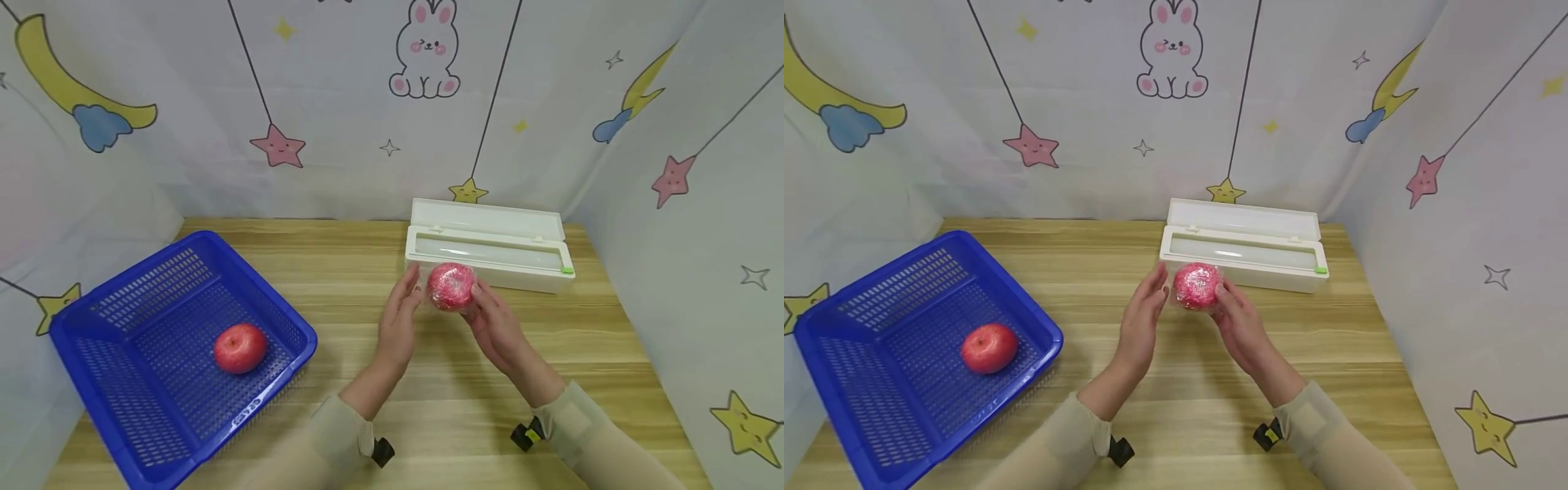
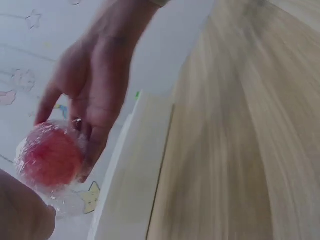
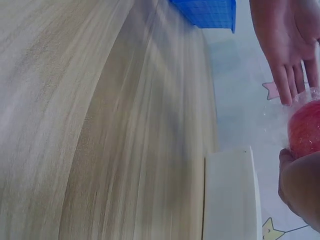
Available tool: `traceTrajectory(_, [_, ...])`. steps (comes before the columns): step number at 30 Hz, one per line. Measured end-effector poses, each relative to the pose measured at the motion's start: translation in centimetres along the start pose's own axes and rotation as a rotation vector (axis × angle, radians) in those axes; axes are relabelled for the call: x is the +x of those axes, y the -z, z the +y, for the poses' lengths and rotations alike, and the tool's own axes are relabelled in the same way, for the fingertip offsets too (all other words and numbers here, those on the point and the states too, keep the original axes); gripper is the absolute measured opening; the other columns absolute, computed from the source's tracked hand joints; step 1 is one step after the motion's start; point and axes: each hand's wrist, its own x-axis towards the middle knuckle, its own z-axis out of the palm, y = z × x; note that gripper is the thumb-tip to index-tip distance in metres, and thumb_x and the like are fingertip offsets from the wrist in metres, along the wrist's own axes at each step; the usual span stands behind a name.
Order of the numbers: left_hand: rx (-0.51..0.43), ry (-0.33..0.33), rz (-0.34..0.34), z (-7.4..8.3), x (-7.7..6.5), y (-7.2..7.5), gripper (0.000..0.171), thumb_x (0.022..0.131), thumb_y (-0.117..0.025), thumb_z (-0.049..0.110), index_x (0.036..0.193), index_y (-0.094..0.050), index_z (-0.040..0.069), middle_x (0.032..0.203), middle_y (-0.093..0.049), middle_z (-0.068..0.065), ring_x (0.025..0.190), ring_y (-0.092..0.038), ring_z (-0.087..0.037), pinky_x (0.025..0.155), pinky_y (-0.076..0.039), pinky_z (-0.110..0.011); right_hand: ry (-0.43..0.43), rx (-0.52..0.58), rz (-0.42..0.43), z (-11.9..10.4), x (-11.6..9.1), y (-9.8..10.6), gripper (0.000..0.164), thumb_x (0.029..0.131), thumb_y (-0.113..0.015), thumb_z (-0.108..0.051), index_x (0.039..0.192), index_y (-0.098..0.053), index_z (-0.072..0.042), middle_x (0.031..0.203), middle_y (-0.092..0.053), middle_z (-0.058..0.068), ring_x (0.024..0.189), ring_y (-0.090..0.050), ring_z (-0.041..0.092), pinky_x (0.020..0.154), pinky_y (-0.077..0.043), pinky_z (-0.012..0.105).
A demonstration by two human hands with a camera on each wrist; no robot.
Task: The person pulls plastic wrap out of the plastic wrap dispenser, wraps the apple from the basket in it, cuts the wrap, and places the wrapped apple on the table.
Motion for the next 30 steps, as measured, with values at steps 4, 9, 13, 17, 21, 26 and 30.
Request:
traceTrajectory(4, [0.064, 0.041, 0.103, -1.0, 0.2, 0.4, 0.037, 0.102, -0.035, 0.013, 0.138, -0.04, 0.016, 0.142, -0.034, 0.009, 0.132, -0.026, -0.012, 0.105, -0.022, -0.031, 0.0, -0.018, 0.009, -0.2, -0.1, 0.1, 0.042, 0.104, -0.038, -0.026, 0.141, -0.031, -0.009, 0.141, -0.033, 0.012, 0.129, -0.032, 0.025, 0.104, -0.026, 0.036])
traceTrajectory(9, [0.077, 0.195, 0.005, -1.7, 0.2, -0.3, 0.044, 0.103, -0.032, 0.039, 0.144, -0.027, 0.024, 0.145, -0.024, 0.015, 0.133, -0.017, -0.004, 0.106, -0.017, -0.032, 0.019, -0.029, -0.003, -0.4, -0.4, -0.4, 0.043, 0.103, -0.041, -0.024, 0.141, -0.031, -0.007, 0.142, -0.031, 0.011, 0.13, -0.03, 0.024, 0.104, -0.026, 0.036])
traceTrajectory(13, [0.021, 0.24, -0.034, -1.7, 0.1, -0.8, 0.048, 0.102, -0.027, 0.048, 0.145, -0.021, 0.029, 0.148, -0.02, 0.012, 0.132, -0.017, -0.003, 0.106, -0.016, -0.034, 0.028, -0.041, -0.027, -0.4, -0.7, -0.9, 0.044, 0.102, -0.042, -0.023, 0.141, -0.032, -0.007, 0.143, -0.03, 0.008, 0.132, -0.028, 0.023, 0.103, -0.026, 0.036])
traceTrajectory(17, [-0.047, 0.266, -0.052, -1.6, 0.1, -0.9, 0.051, 0.1, -0.028, 0.054, 0.145, -0.02, 0.032, 0.146, -0.023, 0.012, 0.131, -0.023, -0.005, 0.104, -0.022, -0.031, 0.028, -0.067, -0.057, -0.5, -0.8, -1.0, 0.043, 0.103, -0.04, -0.022, 0.142, -0.03, -0.008, 0.144, -0.029, 0.008, 0.132, -0.028, 0.024, 0.103, -0.026, 0.036])
traceTrajectory(21, [-0.133, 0.323, -0.039, -1.8, 0.3, -0.8, 0.056, 0.097, -0.04, 0.054, 0.144, -0.026, 0.027, 0.141, -0.031, 0.011, 0.127, -0.031, -0.008, 0.101, -0.029, -0.03, 0.021, -0.07, -0.07, -0.2, -1.0, -0.9, 0.042, 0.103, -0.039, -0.021, 0.141, -0.032, -0.006, 0.144, -0.03, 0.009, 0.132, -0.028, 0.024, 0.104, -0.026, 0.037])
traceTrajectory(26, [-0.238, 0.344, -0.005, -2.4, 0.6, -0.6, 0.054, 0.096, -0.052, 0.043, 0.14, -0.036, 0.016, 0.133, -0.042, 0.004, 0.122, -0.04, -0.013, 0.098, -0.034, -0.031, 0.02, -0.086, -0.094, 0.2, -0.9, -0.8, 0.04, 0.104, -0.037, -0.022, 0.141, -0.034, -0.008, 0.143, -0.031, 0.009, 0.132, -0.028, 0.024, 0.104, -0.025, 0.037])
traceTrajectory(30, [-0.268, 0.326, 0.008, -2.5, 0.8, -0.3, 0.047, 0.097, -0.053, 0.037, 0.134, -0.042, 0.012, 0.128, -0.047, -0.001, 0.119, -0.044, -0.017, 0.096, -0.037, -0.032, 0.02, -0.123, -0.121, 0.4, -0.7, -0.8, 0.04, 0.104, -0.035, -0.023, 0.141, -0.033, -0.008, 0.144, -0.03, 0.01, 0.132, -0.026, 0.024, 0.105, -0.024, 0.036])
